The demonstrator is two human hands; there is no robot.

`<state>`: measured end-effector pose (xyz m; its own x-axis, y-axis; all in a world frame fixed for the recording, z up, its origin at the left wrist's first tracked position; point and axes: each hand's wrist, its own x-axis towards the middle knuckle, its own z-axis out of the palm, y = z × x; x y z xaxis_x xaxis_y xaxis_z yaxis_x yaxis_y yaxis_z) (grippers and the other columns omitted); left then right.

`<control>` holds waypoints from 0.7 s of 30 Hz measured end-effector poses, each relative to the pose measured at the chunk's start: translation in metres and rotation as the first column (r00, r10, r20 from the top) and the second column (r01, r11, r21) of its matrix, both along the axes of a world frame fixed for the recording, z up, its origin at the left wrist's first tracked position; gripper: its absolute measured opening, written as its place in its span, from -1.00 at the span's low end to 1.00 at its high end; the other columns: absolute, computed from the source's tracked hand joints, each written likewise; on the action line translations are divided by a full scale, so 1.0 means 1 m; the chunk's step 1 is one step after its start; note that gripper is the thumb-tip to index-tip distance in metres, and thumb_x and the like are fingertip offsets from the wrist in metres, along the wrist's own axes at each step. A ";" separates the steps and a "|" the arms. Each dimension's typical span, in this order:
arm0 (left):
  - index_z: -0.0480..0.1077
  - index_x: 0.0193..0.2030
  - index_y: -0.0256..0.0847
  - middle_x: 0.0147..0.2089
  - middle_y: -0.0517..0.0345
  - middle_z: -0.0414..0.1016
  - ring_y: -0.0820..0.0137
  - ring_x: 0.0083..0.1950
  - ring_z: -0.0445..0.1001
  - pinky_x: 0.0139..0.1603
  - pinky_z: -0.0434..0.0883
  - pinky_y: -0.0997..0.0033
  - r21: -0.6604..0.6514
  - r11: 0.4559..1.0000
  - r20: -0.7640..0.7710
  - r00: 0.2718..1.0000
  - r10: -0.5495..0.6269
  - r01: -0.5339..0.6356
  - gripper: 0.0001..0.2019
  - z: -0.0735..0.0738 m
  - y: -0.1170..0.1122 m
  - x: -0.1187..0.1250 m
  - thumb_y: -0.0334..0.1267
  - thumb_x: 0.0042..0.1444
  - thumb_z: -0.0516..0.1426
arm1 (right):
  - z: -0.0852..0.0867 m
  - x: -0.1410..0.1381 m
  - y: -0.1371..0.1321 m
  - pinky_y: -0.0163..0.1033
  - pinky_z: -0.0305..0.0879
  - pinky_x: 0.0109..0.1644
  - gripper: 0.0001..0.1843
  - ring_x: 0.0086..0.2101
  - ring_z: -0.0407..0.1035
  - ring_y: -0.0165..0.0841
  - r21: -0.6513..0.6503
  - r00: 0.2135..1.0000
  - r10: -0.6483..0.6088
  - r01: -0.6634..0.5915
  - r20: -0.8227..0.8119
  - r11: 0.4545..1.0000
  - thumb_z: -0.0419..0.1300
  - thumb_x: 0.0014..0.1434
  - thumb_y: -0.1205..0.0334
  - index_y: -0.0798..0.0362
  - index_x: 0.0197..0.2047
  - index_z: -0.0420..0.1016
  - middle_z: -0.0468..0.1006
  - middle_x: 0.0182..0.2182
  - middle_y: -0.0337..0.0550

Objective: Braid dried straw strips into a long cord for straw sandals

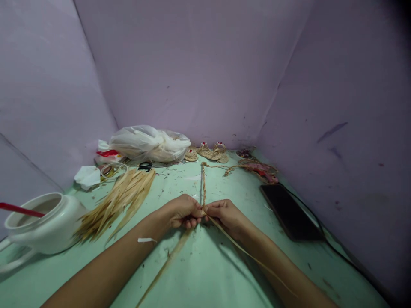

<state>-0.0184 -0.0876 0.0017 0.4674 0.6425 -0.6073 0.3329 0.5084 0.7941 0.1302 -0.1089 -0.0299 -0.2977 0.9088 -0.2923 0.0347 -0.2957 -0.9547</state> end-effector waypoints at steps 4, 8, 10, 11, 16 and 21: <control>0.35 -0.50 -0.36 -0.70 0.25 0.30 0.60 -0.74 0.21 -0.74 0.14 0.63 -0.004 1.000 0.066 0.998 0.005 -0.005 -0.88 0.000 0.000 -0.004 -0.44 -0.30 0.15 | 0.002 0.002 0.000 -0.37 -0.12 -0.59 -0.84 -0.70 0.00 -0.56 -0.004 1.000 0.006 -0.006 -0.011 1.000 0.13 -0.21 0.26 0.15 -0.70 0.35 0.28 -0.76 -0.31; 0.27 -0.58 -0.31 -0.76 0.25 0.25 0.57 -0.77 0.18 -0.77 0.10 0.60 0.136 0.985 -0.009 0.994 0.112 -0.110 -0.94 -0.001 -0.002 0.000 -0.41 -0.24 0.12 | 0.005 0.001 -0.001 -0.37 -0.17 -0.62 -0.83 -0.71 -0.03 -0.57 -0.016 1.000 0.004 -0.004 -0.007 1.000 0.13 -0.21 0.24 0.15 -0.70 0.37 0.27 -0.79 -0.31; 0.22 -0.61 -0.28 -0.79 0.27 0.21 0.56 -0.78 0.16 -0.79 0.06 0.60 0.192 0.972 -0.059 0.987 0.147 -0.133 -0.91 -0.001 -0.003 0.002 -0.39 -0.22 0.10 | 0.008 0.000 -0.003 -0.38 -0.18 -0.63 -0.84 -0.71 -0.02 -0.58 -0.020 1.000 -0.006 0.007 0.011 1.000 0.13 -0.20 0.25 0.17 -0.67 0.40 0.32 -0.76 -0.27; 0.21 -0.61 -0.27 -0.79 0.27 0.21 0.56 -0.79 0.14 -0.80 0.04 0.60 0.212 0.968 -0.073 0.985 0.156 -0.137 -0.90 0.000 -0.003 0.003 -0.39 -0.23 0.10 | 0.010 -0.001 -0.003 -0.38 -0.19 -0.64 -0.84 -0.71 -0.01 -0.59 -0.030 1.000 -0.013 0.013 0.021 0.999 0.13 -0.20 0.25 0.18 -0.66 0.42 0.34 -0.74 -0.25; 0.23 -0.61 -0.28 -0.76 0.28 0.24 0.60 -0.80 0.09 -0.80 -0.04 0.62 0.259 0.960 -0.082 0.987 0.137 -0.112 -0.95 0.004 -0.004 0.005 -0.44 -0.28 0.07 | 0.020 -0.001 -0.005 -0.40 -0.32 -0.67 -0.82 -0.72 -0.01 -0.62 -0.116 0.999 -0.026 0.030 0.030 0.993 0.09 -0.23 0.30 0.22 -0.59 0.47 0.43 -0.63 -0.17; 0.23 -0.61 -0.29 -0.70 0.25 0.31 0.64 -0.81 0.06 -0.80 -0.07 0.62 0.268 0.956 0.007 0.992 0.124 -0.122 -0.97 0.001 -0.005 0.007 -0.43 -0.28 0.05 | 0.020 0.000 -0.004 -0.40 -0.36 -0.67 -0.85 -0.72 -0.04 -0.62 -0.163 0.999 -0.039 0.036 -0.018 0.986 0.12 -0.20 0.31 0.23 -0.59 0.46 0.39 -0.66 -0.19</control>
